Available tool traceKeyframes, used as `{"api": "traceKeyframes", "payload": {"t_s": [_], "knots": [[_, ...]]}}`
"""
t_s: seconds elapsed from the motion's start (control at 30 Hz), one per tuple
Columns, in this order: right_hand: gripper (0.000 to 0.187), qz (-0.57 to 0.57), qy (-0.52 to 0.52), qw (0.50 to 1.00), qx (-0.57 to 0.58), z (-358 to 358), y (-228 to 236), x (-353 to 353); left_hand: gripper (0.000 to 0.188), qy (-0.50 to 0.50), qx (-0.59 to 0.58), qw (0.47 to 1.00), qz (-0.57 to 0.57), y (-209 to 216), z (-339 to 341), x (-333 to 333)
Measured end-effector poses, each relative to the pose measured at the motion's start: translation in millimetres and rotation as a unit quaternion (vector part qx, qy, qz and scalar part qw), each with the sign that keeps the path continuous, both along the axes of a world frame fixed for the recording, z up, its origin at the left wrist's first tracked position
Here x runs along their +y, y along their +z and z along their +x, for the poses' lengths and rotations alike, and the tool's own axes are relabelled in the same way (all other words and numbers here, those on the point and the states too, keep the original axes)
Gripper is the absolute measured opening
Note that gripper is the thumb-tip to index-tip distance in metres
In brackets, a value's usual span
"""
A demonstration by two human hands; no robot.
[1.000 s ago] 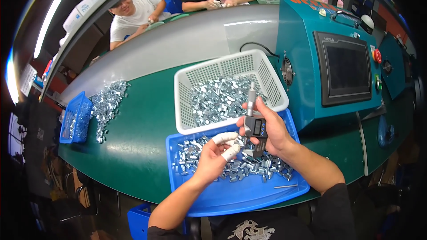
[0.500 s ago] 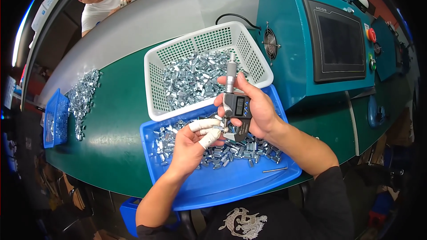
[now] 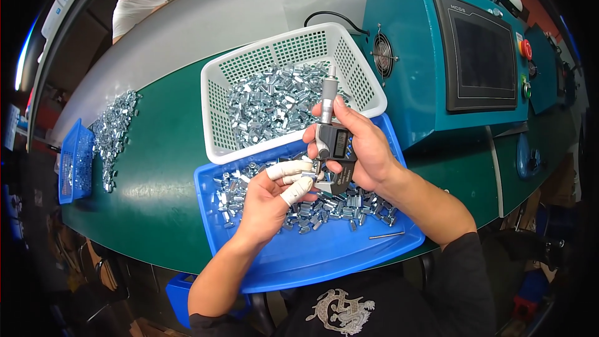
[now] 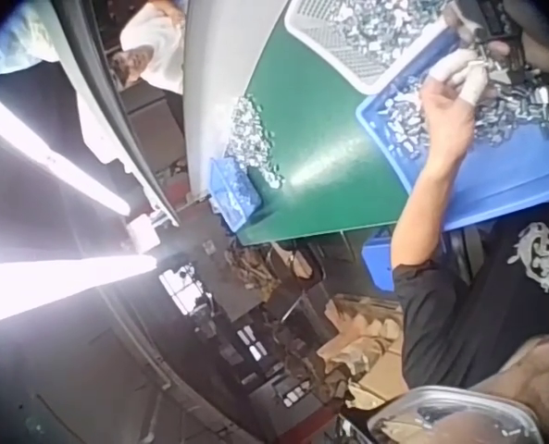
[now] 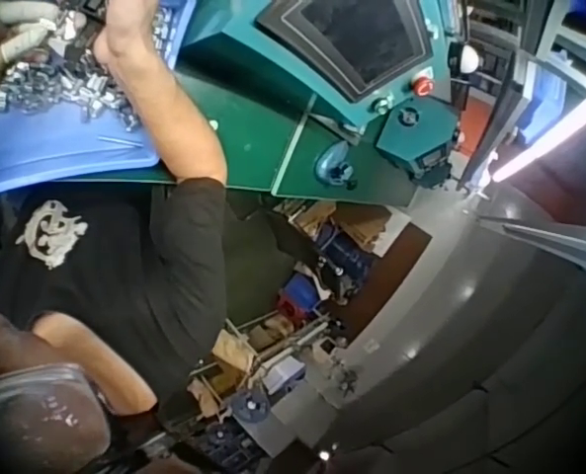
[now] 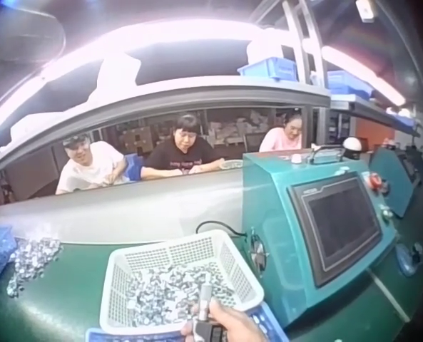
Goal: Using a digital caliper to measure the dimensions of small metal hardware parts at an inspection station.
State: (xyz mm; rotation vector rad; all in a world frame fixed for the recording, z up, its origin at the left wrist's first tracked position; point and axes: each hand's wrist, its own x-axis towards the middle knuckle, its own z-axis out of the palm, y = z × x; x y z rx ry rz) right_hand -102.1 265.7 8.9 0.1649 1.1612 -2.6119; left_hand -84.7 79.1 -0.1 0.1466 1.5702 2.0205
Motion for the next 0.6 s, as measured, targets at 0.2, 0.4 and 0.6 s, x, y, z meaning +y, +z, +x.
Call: {"api": "traceKeyframes", "payload": {"t_s": [0.2,0.4,0.6], "knots": [[0.039,0.01,-0.007,1.0,0.002,0.5,-0.2,0.0,0.025,-0.003,-0.006,1.0,0.006,0.0,-0.4,0.1],[0.038,-0.01,-0.005,1.0,-0.007,-0.6,0.9,-0.1,0.025,-0.003,-0.009,1.0,0.0,-2.3,-2.4,-0.9],[0.035,0.013,-0.013,1.0,-0.006,-2.6,4.3,-4.7,0.025,0.0,0.018,1.0,-0.013,-3.8,-4.4,-5.1]]}}
